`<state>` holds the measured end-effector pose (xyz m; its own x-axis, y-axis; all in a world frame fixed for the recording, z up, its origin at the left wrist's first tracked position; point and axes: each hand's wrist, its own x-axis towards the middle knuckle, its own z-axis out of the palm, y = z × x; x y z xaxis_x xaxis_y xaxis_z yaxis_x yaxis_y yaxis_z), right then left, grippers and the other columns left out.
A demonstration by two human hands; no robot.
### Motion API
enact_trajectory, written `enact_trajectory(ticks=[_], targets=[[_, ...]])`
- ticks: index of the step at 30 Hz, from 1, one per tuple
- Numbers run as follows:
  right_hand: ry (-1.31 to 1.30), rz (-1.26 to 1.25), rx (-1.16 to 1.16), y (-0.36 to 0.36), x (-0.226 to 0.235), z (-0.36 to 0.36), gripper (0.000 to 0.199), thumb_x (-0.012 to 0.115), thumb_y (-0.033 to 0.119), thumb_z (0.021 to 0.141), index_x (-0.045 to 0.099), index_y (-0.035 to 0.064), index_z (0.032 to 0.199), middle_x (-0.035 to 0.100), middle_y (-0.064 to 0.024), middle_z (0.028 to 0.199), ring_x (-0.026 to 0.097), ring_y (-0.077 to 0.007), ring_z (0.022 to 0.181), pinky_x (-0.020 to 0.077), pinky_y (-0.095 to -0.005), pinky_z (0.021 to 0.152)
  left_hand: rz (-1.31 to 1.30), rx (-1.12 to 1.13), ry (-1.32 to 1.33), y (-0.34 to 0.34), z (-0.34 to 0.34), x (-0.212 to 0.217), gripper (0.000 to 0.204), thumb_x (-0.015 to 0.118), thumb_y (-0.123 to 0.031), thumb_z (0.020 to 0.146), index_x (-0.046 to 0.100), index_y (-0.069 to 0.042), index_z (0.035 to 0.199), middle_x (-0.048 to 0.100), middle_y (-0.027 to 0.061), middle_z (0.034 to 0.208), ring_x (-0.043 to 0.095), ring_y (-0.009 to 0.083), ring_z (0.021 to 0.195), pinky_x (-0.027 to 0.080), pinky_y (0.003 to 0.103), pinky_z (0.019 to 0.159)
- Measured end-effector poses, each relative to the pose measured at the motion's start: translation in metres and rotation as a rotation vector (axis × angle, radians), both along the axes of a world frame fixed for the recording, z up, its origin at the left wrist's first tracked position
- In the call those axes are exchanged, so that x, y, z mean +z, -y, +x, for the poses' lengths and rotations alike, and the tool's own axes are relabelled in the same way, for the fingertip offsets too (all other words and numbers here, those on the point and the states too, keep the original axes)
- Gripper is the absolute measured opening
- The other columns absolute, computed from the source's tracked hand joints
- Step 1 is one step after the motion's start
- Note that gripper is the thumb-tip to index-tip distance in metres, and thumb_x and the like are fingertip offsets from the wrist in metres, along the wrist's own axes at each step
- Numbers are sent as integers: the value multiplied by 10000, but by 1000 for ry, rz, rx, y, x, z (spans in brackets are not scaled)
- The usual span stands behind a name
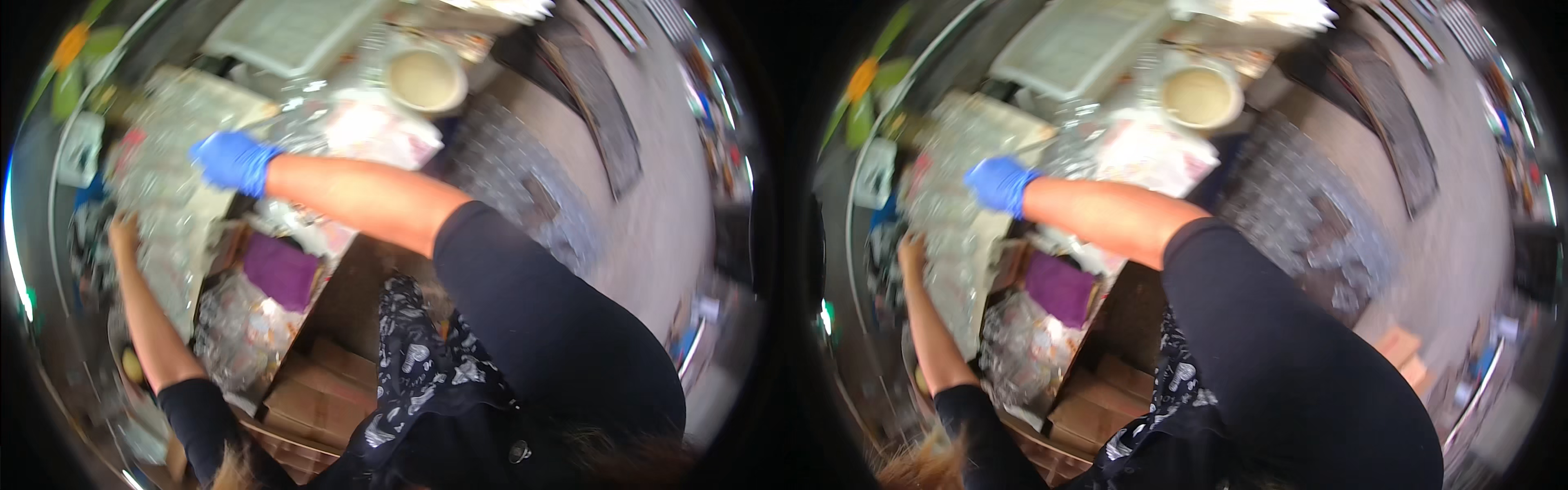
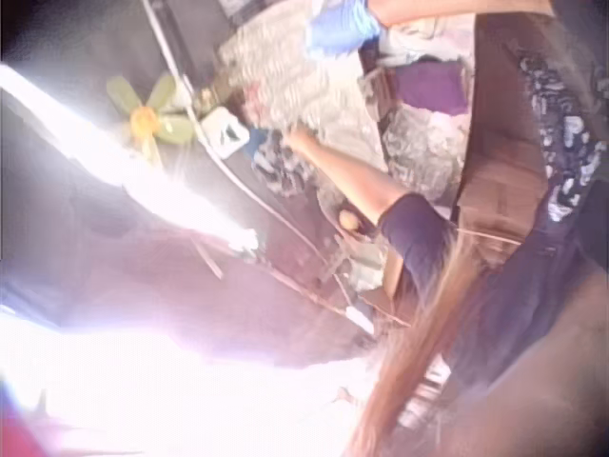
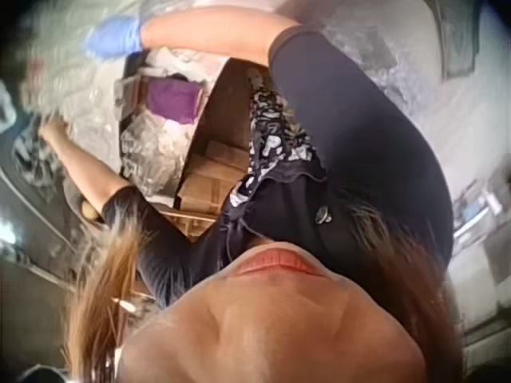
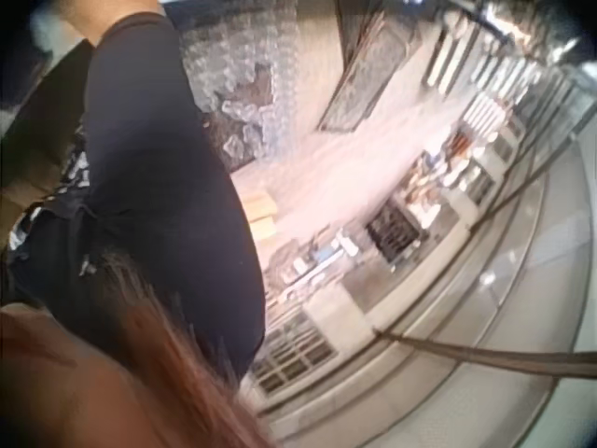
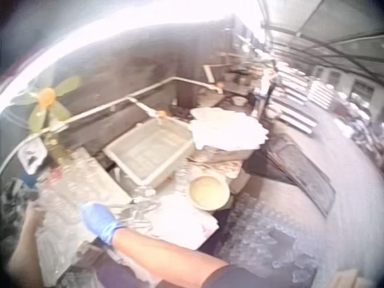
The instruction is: The person arranges numerous small, clear plastic containers on the floor in neat rows. They repeatedly pick up containers from a nearby table and place them onto the floor, organizing them into a large grid.
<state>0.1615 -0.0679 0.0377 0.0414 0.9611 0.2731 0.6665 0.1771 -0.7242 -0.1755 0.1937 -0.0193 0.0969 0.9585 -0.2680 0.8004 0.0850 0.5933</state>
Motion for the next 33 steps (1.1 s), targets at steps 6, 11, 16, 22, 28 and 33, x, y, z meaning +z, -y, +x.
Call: enact_trajectory(ticks=[6,11,16,22,28,33], targets=[[-258,85,-200,181,40,46,148,593,204,825,601,68,882,629,-197,738,640,-399,691,498,-491,609,141,-68,-199,-9,3,7,399,702,-267,836,581,6,1100,607,74,669,498,152,425,401,305,361],[-400,-5,-378,354,37,70,179,599,259,898,625,137,1026,653,-152,774,636,-337,631,499,-435,573,372,-100,-110,81,-11,84,326,690,-328,857,576,-39,958,549,37,643,475,141,482,375,301,402],[-262,-173,-719,545,2,98,169,641,229,882,629,120,1010,670,-145,773,663,-339,658,521,-438,587,632,-399,-136,256,87,164,310,648,-316,926,547,-24,956,458,16,557,385,92,417,291,277,382],[-340,-204,-1167,786,-82,116,207,671,212,857,623,88,1015,670,-170,875,662,-363,787,531,-423,645,370,-565,-165,559,246,167,179,633,-183,940,534,-41,987,457,-25,532,364,44,437,218,259,388],[-506,-263,-1526,954,-194,137,257,714,106,823,624,81,1062,684,-177,893,693,-311,796,539,-361,666,-150,-959,-26,796,375,18,194,684,-139,880,565,-12,967,558,43,626,489,92,544,413,270,496],[-521,-456,-1787,1034,-333,137,281,722,234,837,642,86,1062,698,-148,819,697,-273,735,538,-368,642,-320,-1282,-116,992,459,-132,267,708,-156,855,559,8,1005,601,116,615,566,150,538,462,318,523]])
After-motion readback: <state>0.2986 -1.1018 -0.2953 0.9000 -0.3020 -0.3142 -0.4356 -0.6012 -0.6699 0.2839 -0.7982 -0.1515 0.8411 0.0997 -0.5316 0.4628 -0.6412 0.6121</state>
